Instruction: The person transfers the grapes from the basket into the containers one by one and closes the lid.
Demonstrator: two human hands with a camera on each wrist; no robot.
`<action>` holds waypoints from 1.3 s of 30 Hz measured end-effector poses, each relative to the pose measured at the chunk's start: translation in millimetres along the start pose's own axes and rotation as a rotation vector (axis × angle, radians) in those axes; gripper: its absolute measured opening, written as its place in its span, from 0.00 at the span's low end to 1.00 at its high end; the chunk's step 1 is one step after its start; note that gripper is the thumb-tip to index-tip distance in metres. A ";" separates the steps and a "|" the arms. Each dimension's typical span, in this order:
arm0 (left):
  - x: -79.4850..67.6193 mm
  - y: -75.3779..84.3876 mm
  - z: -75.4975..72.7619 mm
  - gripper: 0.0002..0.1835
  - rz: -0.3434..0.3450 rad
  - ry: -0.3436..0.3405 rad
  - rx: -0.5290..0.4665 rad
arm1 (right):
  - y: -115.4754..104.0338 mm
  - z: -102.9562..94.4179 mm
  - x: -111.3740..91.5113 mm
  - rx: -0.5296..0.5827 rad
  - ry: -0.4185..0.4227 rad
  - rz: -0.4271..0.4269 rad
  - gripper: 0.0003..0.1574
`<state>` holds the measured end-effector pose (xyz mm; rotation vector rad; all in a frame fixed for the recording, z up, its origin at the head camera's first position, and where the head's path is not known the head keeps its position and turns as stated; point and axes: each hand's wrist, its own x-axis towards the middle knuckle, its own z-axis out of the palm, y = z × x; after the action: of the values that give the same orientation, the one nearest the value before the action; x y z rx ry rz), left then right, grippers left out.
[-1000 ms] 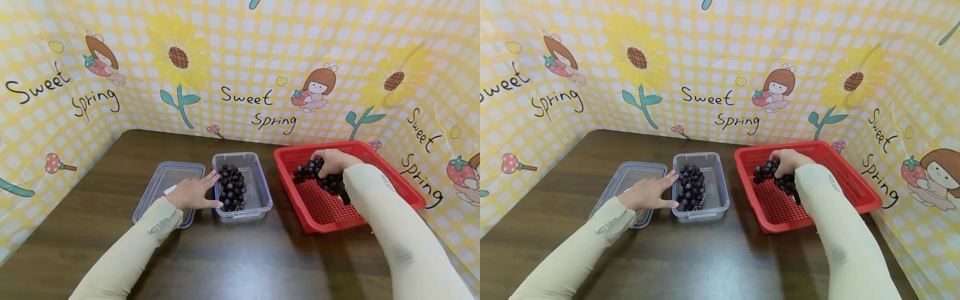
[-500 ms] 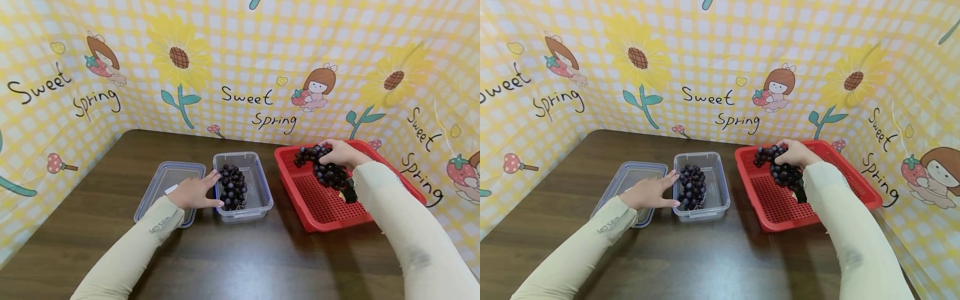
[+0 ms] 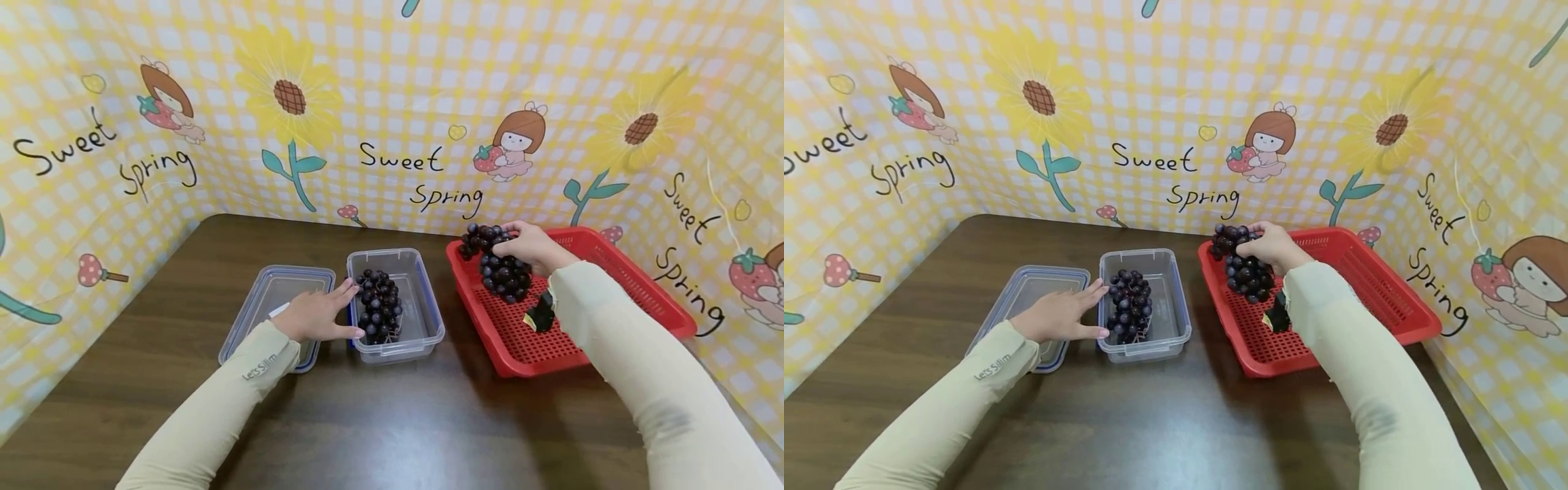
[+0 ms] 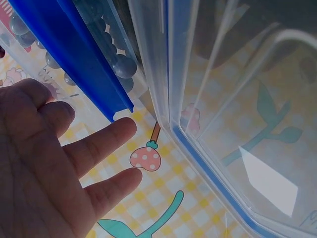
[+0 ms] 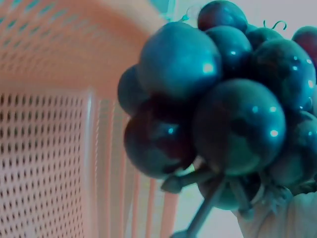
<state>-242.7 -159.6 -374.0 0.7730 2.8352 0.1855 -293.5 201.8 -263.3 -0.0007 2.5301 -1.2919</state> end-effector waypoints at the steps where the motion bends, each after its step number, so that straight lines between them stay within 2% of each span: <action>1: -0.2 0.5 0.4 0.50 -0.001 -0.001 -0.002 | -2.6 3.3 0.8 0.018 0.007 0.002 0.35; 9: -1.3 1.5 1.3 0.50 -0.005 0.007 -0.008 | -21.4 31.8 11.6 0.092 0.045 -0.006 0.34; 19: -1.6 1.4 1.3 0.50 -0.011 -0.004 -0.011 | -40.4 61.3 17.8 0.126 0.021 -0.013 0.34; 26: -1.0 0.3 0.7 0.49 -0.008 0.005 -0.006 | -48.6 82.0 21.2 0.208 0.060 -0.003 0.35; 34: -0.4 1.0 1.5 0.50 -0.007 -0.003 -0.002 | -41.8 109.5 21.7 0.380 0.136 0.037 0.37; 39: -1.1 1.7 1.6 0.50 -0.015 -0.008 -0.004 | -32.0 129.8 17.9 0.367 0.181 0.024 0.37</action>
<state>-240.6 -158.6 -375.1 0.7493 2.8314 0.1851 -280.7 77.6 -314.2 0.2337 2.3838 -1.7984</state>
